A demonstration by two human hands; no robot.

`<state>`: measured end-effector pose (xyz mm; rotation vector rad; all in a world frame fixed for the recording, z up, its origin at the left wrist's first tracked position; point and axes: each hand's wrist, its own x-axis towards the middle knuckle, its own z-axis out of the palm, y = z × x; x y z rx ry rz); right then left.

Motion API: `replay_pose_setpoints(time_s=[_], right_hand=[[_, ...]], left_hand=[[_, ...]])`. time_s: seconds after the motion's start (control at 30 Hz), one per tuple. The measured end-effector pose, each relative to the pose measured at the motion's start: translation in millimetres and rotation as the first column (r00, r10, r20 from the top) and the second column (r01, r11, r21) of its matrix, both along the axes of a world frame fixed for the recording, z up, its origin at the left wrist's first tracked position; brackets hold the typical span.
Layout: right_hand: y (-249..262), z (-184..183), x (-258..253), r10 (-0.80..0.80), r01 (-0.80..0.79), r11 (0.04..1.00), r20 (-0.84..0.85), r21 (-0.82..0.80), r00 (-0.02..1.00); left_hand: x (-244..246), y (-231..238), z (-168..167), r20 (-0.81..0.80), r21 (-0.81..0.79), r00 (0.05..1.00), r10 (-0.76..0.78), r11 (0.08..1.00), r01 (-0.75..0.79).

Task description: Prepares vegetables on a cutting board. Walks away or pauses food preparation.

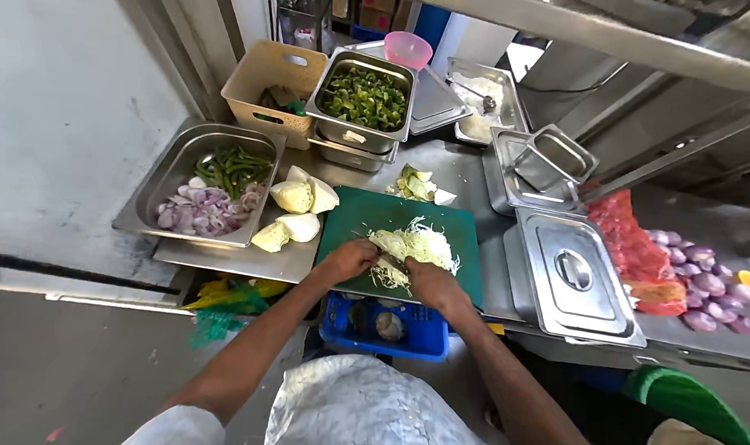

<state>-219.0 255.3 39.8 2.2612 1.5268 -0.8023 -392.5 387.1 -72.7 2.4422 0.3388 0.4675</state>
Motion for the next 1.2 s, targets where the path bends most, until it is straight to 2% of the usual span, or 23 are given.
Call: replay_pose_setpoints(time_s=[0.07, 0.2, 0.23, 0.33, 0.4, 0.53, 0.57, 0.73, 0.87, 0.93, 1.07, 1.2], right_hand=[[-3, 5, -1, -0.001, 0.001, 1.0, 0.024, -0.007, 1.0], [4, -49, -8, -0.079, 0.081, 0.997, -0.092, 0.016, 0.993], [6, -46, -7, -0.066, 0.067, 0.998, -0.086, 0.013, 0.994], [3, -4, -4, -0.002, 0.002, 1.0, 0.002, -0.015, 1.0], [0, 10, -4, 0.006, -0.005, 1.0, 0.032, -0.016, 0.999], [5, -47, -8, -0.065, 0.069, 0.997, -0.095, 0.035, 0.993], [7, -48, -7, -0.065, 0.069, 0.997, -0.102, 0.032, 0.993], [-2, -1, -3, -0.007, 0.008, 1.0, 0.012, -0.013, 1.0], [1, -47, -10, -0.082, 0.084, 0.996, -0.104, 0.009, 0.991], [4, -43, -7, -0.06, 0.061, 0.998, -0.098, 0.003, 0.993], [-3, -4, -1, -0.01, 0.01, 1.0, -0.017, -0.014, 1.0], [1, -47, -10, -0.093, 0.095, 0.995, -0.113, 0.011, 0.989]], left_hand=[[1, -2, 0, 0.0, -0.005, 1.0, 0.004, 1.0, -0.004], [2, -3, -2, 0.028, -0.01, 0.999, 0.027, 1.0, -0.027], [1, -2, -3, 0.032, -0.009, 0.999, 0.029, 1.0, -0.028], [0, -2, -4, 0.05, 0.012, 0.998, 0.032, 0.999, -0.033], [1, -3, -4, 0.041, 0.015, 0.998, 0.039, 0.999, -0.04], [3, -2, -6, 0.025, 0.038, 0.998, 0.051, 0.998, -0.052], [3, -1, -7, 0.031, 0.042, 0.998, 0.051, 0.998, -0.052], [0, -4, -11, 0.072, 0.074, 0.996, 0.06, 0.995, -0.065], [-2, -6, -10, 0.027, 0.034, 0.997, 0.078, 0.996, -0.078], [-2, -4, -10, 0.027, 0.033, 0.997, 0.079, 0.996, -0.08], [-1, -3, -12, 0.026, 0.053, 0.997, 0.072, 0.996, -0.074], [0, -3, -14, 0.005, 0.019, 0.997, 0.076, 0.997, -0.076]])
